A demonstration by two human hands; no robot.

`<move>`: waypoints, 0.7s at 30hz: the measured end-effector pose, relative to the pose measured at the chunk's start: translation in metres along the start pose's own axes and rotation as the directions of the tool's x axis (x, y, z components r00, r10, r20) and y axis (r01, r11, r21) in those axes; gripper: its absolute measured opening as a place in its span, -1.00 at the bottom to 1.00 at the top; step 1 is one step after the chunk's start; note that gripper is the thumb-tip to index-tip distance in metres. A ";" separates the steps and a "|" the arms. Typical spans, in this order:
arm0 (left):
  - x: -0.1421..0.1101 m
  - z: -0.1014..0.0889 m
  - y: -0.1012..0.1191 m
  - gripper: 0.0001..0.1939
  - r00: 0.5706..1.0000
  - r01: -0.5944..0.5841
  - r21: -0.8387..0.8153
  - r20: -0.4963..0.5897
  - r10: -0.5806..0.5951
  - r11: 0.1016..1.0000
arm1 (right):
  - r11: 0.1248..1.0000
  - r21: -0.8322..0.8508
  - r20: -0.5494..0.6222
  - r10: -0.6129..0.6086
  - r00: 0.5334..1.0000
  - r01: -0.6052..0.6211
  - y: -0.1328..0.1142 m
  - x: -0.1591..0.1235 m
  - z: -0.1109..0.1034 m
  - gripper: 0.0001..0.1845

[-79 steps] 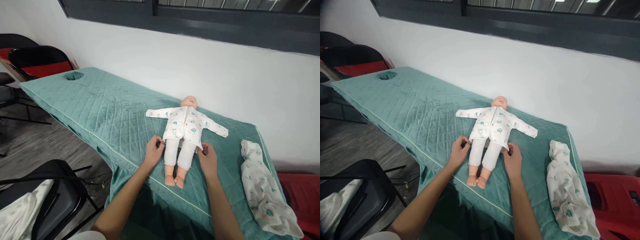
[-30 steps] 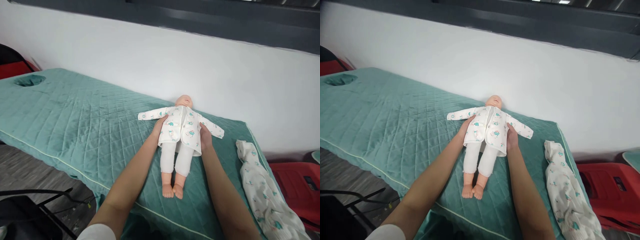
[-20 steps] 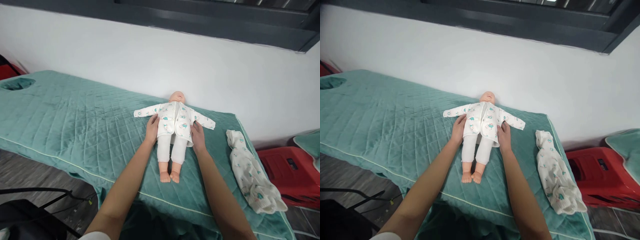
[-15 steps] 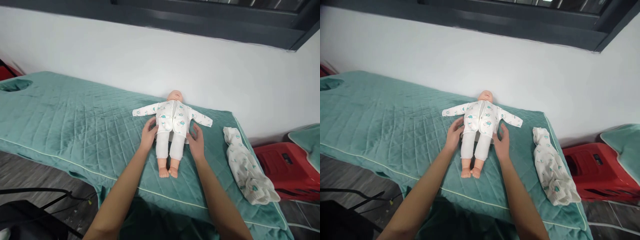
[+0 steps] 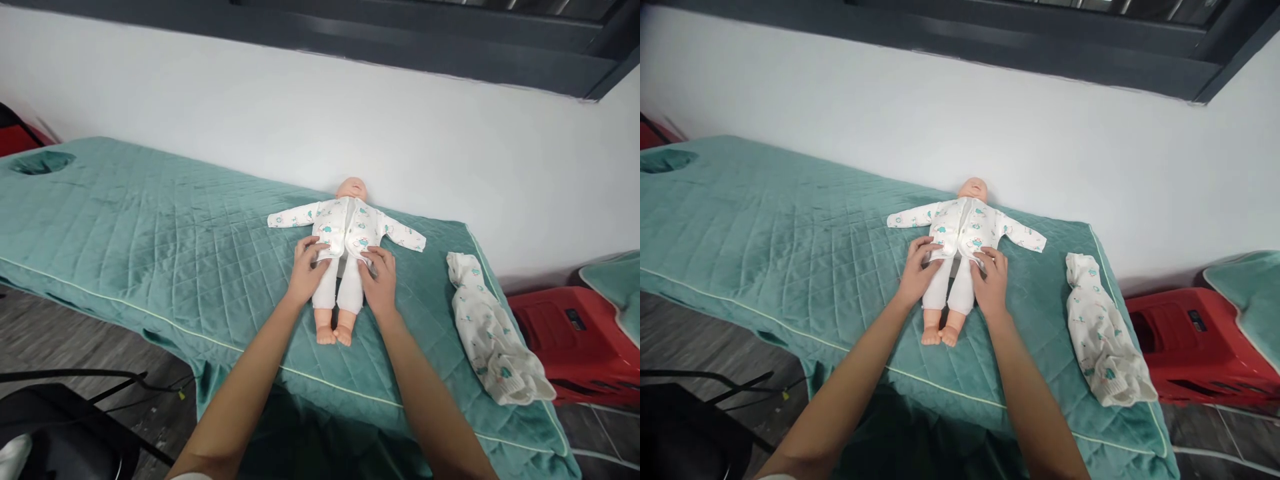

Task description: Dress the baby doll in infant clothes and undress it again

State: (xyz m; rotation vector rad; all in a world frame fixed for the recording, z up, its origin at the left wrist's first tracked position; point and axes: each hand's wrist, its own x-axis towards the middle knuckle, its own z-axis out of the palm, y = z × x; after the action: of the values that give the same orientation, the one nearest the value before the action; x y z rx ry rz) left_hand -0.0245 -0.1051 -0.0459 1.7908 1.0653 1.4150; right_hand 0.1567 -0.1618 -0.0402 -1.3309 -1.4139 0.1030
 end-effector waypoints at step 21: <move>0.012 -0.014 -0.037 -0.80 0.773 0.149 -0.481 -0.489 -0.405 0.864 | 0.507 0.766 -0.099 0.701 0.706 -0.395 0.018 -0.010 -0.033 -0.66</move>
State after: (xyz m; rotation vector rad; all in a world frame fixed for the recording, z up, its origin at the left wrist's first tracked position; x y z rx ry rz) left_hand -0.0452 -0.0771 -0.0679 0.8505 1.1477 1.8695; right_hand 0.1892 -0.1814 -0.0470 -1.0085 -0.4126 0.7101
